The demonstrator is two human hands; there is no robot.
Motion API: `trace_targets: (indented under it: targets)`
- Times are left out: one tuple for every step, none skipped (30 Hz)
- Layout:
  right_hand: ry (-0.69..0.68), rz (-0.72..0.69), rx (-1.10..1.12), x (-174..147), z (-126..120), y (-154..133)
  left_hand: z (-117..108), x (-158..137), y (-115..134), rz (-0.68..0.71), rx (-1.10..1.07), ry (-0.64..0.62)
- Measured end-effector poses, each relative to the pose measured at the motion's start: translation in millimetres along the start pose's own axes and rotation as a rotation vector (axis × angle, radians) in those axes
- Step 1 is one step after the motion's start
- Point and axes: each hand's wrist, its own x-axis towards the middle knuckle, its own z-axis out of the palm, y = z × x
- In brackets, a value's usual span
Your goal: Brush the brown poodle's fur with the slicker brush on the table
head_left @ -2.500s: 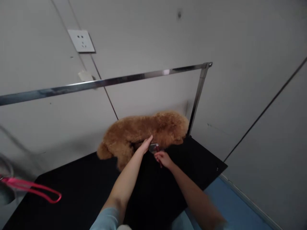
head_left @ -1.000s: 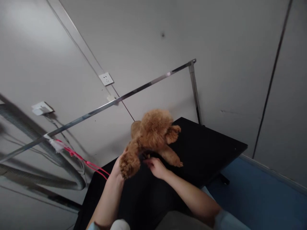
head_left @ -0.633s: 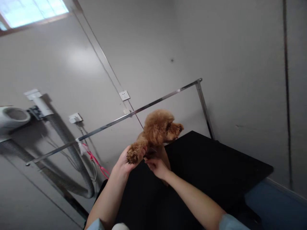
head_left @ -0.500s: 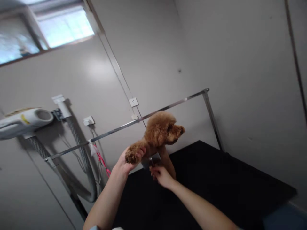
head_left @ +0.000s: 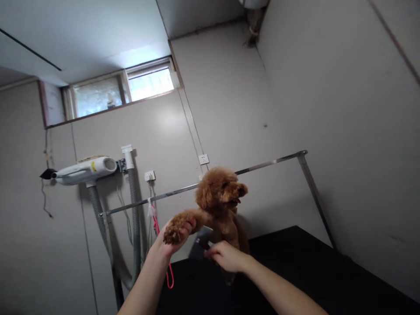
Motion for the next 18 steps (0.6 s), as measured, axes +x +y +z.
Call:
trace_targets:
  targets:
    - [0.022,-0.058,-0.005,7,-3,-6,0,-3,0,0.008,-0.007,-0.002]
    - [0.051,-0.077,-0.014,13,-6,-9,0,-7,0,0.017,-0.023,-0.005]
    - [0.083,-0.059,-0.023,18,-7,-10,0,-10,2,0.03,-0.04,-0.011]
    - [0.116,-0.016,-0.027,21,-6,-9,0,-13,4,0.042,-0.058,-0.019]
    - [0.139,0.035,-0.02,20,-4,-6,1,-16,7,0.048,-0.074,-0.023]
    - [0.15,0.085,-0.006,17,1,-2,1,-18,9,0.048,-0.086,-0.029]
    - [0.155,0.133,0.011,11,6,1,2,-19,10,0.044,-0.093,-0.041]
    - [0.151,0.177,0.025,5,12,2,4,-20,11,0.039,-0.093,-0.051]
    - [0.139,0.209,0.033,-1,16,0,6,-20,10,0.036,-0.083,-0.063]
    - [0.123,0.214,0.037,-5,19,-4,9,-19,9,0.036,-0.064,-0.072]
    - [0.113,0.184,0.041,-8,19,-9,13,-18,7,0.039,-0.034,-0.078]
    - [0.116,0.127,0.044,-8,19,-16,18,-17,6,0.042,0.0,-0.082]
    - [0.132,0.062,0.048,-5,17,-23,23,-16,4,0.042,0.03,-0.088]
    - [0.163,0.016,0.053,-2,16,-28,29,-14,3,0.035,0.052,-0.096]
    - [0.205,0.006,0.062,2,16,-32,36,-11,2,0.021,0.063,-0.108]
    - [0.255,0.038,0.081,6,18,-33,43,-8,2,0.001,0.066,-0.121]
    - [0.308,0.099,0.115,9,21,-33,50,-4,2,-0.019,0.066,-0.133]
    - [0.361,0.169,0.171,10,26,-31,58,2,2,-0.039,0.069,-0.138]
